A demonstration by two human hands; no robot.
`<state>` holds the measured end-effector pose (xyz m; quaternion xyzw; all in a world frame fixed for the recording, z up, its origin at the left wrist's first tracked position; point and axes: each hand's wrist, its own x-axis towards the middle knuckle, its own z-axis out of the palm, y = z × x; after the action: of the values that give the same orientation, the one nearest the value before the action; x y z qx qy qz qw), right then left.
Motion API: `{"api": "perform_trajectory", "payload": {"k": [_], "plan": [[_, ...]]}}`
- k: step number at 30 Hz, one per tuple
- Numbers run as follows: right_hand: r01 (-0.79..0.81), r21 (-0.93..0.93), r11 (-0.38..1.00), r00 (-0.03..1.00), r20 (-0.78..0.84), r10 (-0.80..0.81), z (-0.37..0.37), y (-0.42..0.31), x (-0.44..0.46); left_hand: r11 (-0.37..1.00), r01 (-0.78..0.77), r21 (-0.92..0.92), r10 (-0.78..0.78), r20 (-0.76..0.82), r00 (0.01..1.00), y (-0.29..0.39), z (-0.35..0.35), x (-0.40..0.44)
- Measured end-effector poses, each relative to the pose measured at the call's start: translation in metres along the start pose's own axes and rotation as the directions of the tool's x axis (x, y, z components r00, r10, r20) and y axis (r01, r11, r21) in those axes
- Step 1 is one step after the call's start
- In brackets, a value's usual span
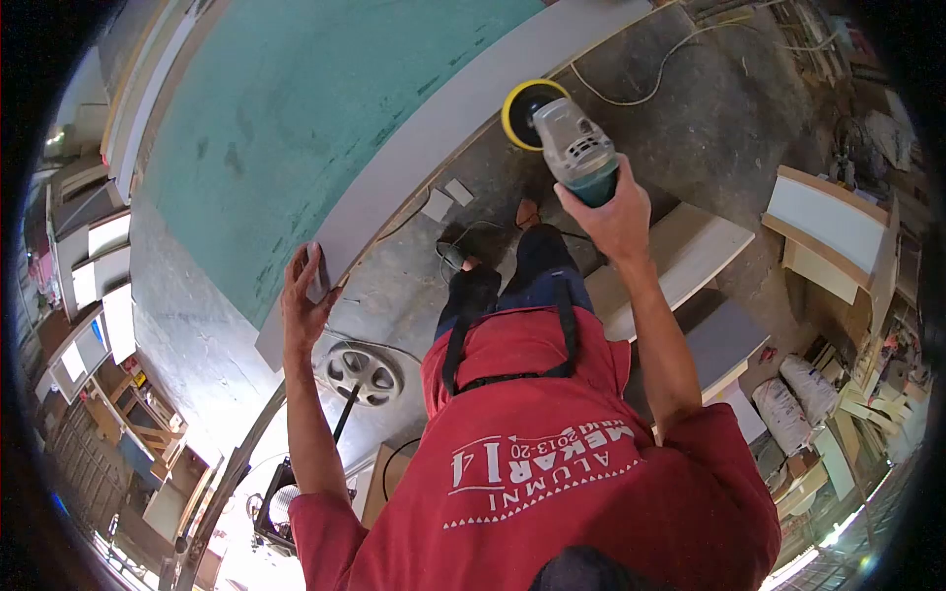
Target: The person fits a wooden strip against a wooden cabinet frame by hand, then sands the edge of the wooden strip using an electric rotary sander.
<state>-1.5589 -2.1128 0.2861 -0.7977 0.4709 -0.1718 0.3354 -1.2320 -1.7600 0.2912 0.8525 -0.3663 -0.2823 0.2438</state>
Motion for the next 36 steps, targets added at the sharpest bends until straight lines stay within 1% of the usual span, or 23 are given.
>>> {"api": "perform_trajectory", "payload": {"k": [2, 3, 7, 9, 10, 12, 13, 15, 16, 17, 19, 21, 22, 24, 28, 30, 32, 36], "plan": [[-0.012, 0.041, 0.999, 0.999, -0.041, 0.014, -0.006, 0.009, 0.009, 1.0, -0.015, -0.003, 0.015, 0.001, 1.0, -0.001, 0.001, 0.0], [-0.011, 0.042, 0.999, 0.999, -0.04, 0.013, -0.009, 0.011, 0.011, 0.999, -0.034, -0.007, 0.034, 0.002, 0.999, -0.002, 0.0, 0.0], [-0.003, 0.042, 0.999, 1.0, -0.018, 0.004, -0.015, 0.006, 0.007, 0.999, -0.03, -0.033, 0.031, 0.031, 0.999, -0.002, -0.009, 0.003], [0.008, 0.035, 0.999, 1.0, -0.011, -0.008, -0.013, -0.005, -0.003, 0.994, 0.008, -0.111, 0.0, 0.073, 0.997, -0.002, -0.013, 0.004], [0.046, 0.039, 0.998, 0.999, 0.005, -0.046, -0.01, -0.012, -0.008, 0.994, 0.003, -0.111, 0.005, 0.072, 0.997, -0.002, -0.014, 0.004], [0.095, 0.037, 0.995, 0.995, 0.033, -0.096, -0.001, -0.021, -0.018, 0.987, 0.048, -0.154, -0.034, 0.096, 0.995, -0.002, -0.015, 0.006], [0.094, 0.035, 0.995, 0.995, 0.026, -0.095, 0.003, -0.026, -0.023, 0.987, 0.042, -0.154, -0.027, 0.097, 0.995, -0.001, -0.016, 0.007], [0.103, 0.024, 0.994, 0.989, 0.106, -0.105, 0.011, -0.035, -0.03, 0.994, 0.014, -0.109, -0.001, 0.115, 0.993, -0.001, -0.016, 0.005], [0.159, 0.053, 0.986, 0.983, 0.084, -0.163, 0.016, -0.038, -0.032, 0.994, 0.009, -0.11, 0.004, 0.117, 0.993, -0.002, -0.015, 0.004], [0.157, 0.05, 0.986, 0.984, 0.08, -0.161, 0.018, -0.042, -0.033, 0.989, 0.023, -0.146, -0.009, 0.097, 0.995, -0.004, -0.012, 0.003], [0.107, 0.031, 0.994, 0.98, 0.168, -0.111, 0.019, -0.048, -0.036, 0.982, 0.034, -0.185, -0.019, 0.082, 0.996, -0.003, -0.008, 0.003], [0.106, 0.035, 0.994, 0.981, 0.159, -0.111, 0.017, -0.046, -0.034, 0.972, 0.077, -0.221, -0.064, 0.067, 0.996, -0.001, -0.007, 0.003], [0.098, 0.034, 0.995, 0.982, 0.158, -0.103, 0.016, -0.045, -0.032, 0.972, 0.075, -0.223, -0.06, 0.072, 0.996, 0.0, -0.007, 0.003], [0.087, 0.029, 0.996, 0.984, 0.156, -0.091, 0.011, -0.04, -0.026, 0.992, 0.025, -0.124, -0.018, 0.059, 0.998, 0.001, -0.009, 0.003], [0.07, 0.004, 0.998, 0.992, 0.104, -0.07, -0.003, -0.023, -0.008, 0.988, 0.033, -0.15, -0.024, 0.058, 0.998, 0.0, -0.007, 0.002], [0.062, -0.006, 0.998, 0.994, 0.094, -0.061, -0.011, -0.013, 0.004, 0.999, 0.018, -0.028, -0.017, 0.049, 0.999, 0.005, -0.009, 0.003], [0.077, -0.033, 0.996, 0.996, 0.038, -0.076, -0.017, -0.005, 0.017, 0.999, 0.021, -0.049, -0.019, 0.045, 0.999, -0.001, -0.007, 0.002], [0.048, -0.03, 0.998, 0.998, 0.042, -0.047, -0.033, 0.017, 0.045, 0.997, 0.05, -0.065, -0.047, 0.044, 0.998, 0.012, -0.008, 0.003]]}}
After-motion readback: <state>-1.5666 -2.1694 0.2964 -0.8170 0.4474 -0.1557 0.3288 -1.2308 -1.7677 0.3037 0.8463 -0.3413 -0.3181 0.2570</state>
